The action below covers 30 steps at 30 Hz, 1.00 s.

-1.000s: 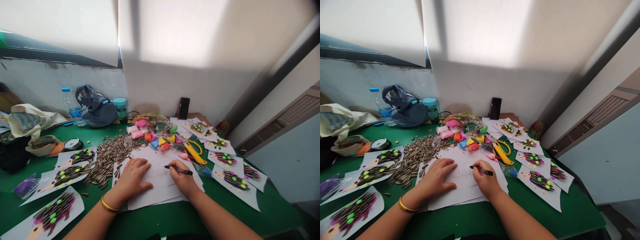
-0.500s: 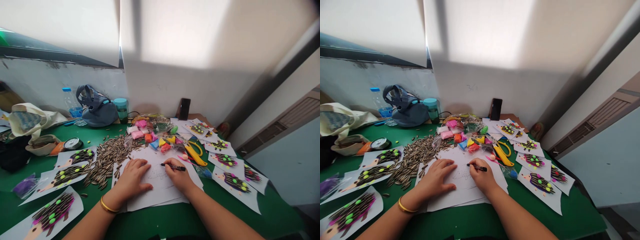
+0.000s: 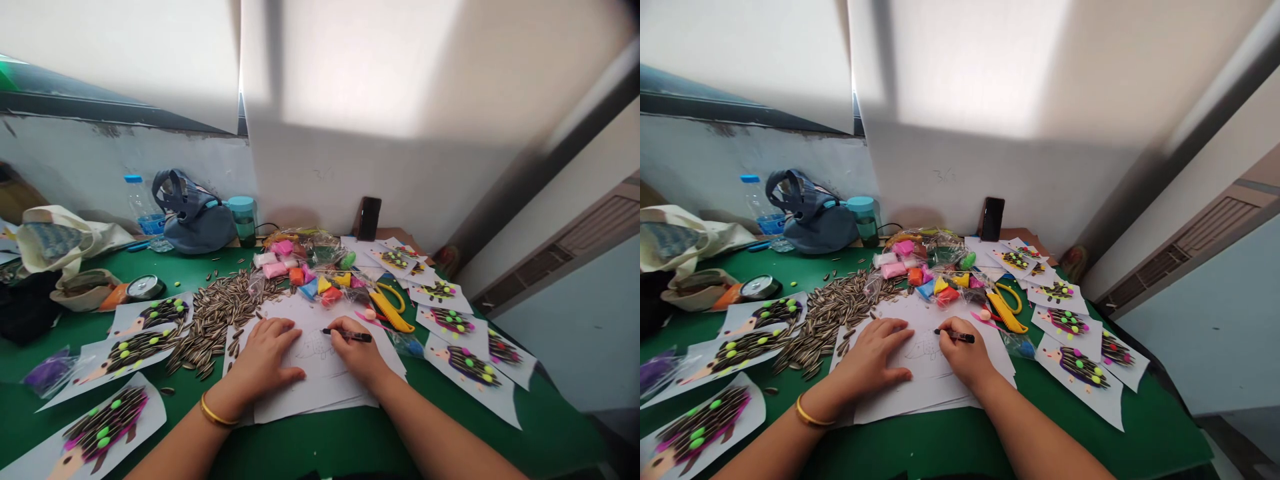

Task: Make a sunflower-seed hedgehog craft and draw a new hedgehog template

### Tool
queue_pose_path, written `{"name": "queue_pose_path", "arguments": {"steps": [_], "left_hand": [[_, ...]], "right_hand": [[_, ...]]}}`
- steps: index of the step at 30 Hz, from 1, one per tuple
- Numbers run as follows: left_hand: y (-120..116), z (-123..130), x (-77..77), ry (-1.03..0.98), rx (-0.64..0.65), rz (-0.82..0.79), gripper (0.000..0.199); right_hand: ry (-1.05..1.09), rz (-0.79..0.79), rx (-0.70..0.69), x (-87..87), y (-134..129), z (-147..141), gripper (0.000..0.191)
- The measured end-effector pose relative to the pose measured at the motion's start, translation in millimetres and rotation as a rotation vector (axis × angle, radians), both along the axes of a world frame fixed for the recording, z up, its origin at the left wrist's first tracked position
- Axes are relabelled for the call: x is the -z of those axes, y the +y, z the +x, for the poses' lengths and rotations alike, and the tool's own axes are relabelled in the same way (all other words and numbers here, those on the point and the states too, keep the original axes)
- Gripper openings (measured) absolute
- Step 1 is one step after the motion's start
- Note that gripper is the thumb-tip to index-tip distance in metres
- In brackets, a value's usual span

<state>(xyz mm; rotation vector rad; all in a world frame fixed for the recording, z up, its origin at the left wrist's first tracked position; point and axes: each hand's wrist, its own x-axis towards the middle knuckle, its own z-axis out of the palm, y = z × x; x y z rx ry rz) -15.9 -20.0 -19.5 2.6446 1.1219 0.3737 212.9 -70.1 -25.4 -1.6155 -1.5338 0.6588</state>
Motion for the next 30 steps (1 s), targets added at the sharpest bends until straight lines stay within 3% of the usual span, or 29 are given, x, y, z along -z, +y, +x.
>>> {"name": "queue_pose_path", "arguments": {"steps": [30], "left_hand": [[0.1,-0.8,-0.9,0.008,0.009,-0.003,0.072]], "right_hand": [[0.032,0.015,0.021,-2.5,-4.1,-0.8,0.014]]}}
